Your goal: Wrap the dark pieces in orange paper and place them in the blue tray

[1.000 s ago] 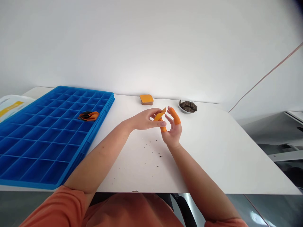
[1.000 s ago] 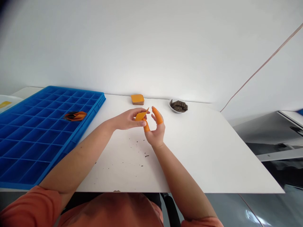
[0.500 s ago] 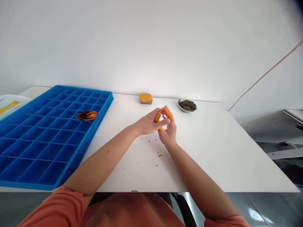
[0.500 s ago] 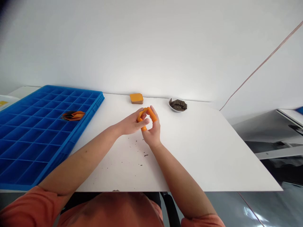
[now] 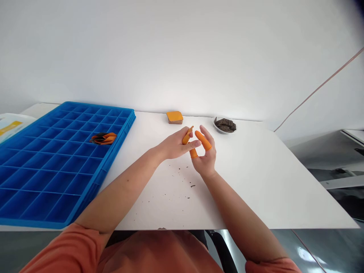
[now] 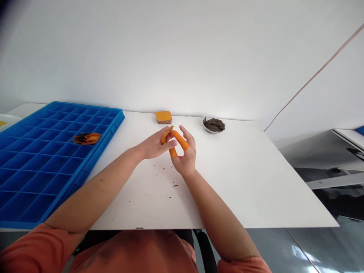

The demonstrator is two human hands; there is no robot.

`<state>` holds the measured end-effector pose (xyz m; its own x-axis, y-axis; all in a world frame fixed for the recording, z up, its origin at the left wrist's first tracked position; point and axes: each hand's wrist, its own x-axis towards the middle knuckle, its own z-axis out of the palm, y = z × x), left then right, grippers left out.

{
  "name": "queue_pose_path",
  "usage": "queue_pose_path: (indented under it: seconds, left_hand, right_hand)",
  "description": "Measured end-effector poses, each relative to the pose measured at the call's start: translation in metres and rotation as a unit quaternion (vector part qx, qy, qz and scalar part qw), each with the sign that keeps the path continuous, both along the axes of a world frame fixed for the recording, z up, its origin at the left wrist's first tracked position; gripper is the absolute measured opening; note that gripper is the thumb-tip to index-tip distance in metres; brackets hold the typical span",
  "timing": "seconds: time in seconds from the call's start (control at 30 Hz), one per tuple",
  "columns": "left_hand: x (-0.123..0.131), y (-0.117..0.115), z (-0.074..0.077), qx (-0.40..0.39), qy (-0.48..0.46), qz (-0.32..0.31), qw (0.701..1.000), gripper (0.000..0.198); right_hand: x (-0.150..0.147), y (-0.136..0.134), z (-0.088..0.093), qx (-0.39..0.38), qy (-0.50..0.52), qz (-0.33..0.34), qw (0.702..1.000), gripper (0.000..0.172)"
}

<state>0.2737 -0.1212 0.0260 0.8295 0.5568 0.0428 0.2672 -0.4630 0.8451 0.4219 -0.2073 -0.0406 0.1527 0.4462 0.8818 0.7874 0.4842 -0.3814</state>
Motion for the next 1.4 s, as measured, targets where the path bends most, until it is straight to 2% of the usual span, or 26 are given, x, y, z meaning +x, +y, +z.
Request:
queue_pose_path:
  seconds: [0.13,0.23,0.43,0.6,0.97,1.13,1.3,1.4]
  left_hand:
    - [-0.002,0.000,0.003,-0.021,0.033,-0.014,0.999,0.052]
    - [-0.003,-0.002,0.006,-0.022,0.046,-0.023,0.998,0.053]
    - [-0.004,-0.004,0.011,-0.013,0.069,-0.010,0.998,0.053]
    - [-0.004,-0.005,0.014,-0.020,0.086,-0.011,0.996,0.050]
    - [-0.003,-0.006,0.013,-0.032,0.090,0.005,0.995,0.050]
    - [-0.003,-0.005,0.009,-0.021,0.091,0.005,0.996,0.054]
    - [-0.003,-0.004,0.006,0.002,0.101,0.008,0.995,0.057]
    - [-0.004,-0.004,0.007,0.003,0.105,0.006,0.994,0.055]
  right_hand:
    - [0.001,0.000,0.002,0.017,-0.035,0.002,0.999,0.066]
    - [0.000,0.000,0.001,0.005,-0.043,0.001,0.999,0.059]
    - [0.001,0.000,0.002,0.017,-0.053,-0.014,0.998,0.060]
    - [0.002,0.000,0.003,0.008,-0.050,-0.014,0.999,0.051]
    - [0.000,0.001,0.001,0.028,-0.043,-0.014,0.999,0.047]
    - [0.001,0.001,0.000,0.037,-0.028,-0.013,0.999,0.035]
    - [0.005,0.000,0.002,0.013,-0.023,-0.003,1.000,0.011]
    - [0.007,0.000,0.005,-0.006,-0.035,0.011,0.999,0.008]
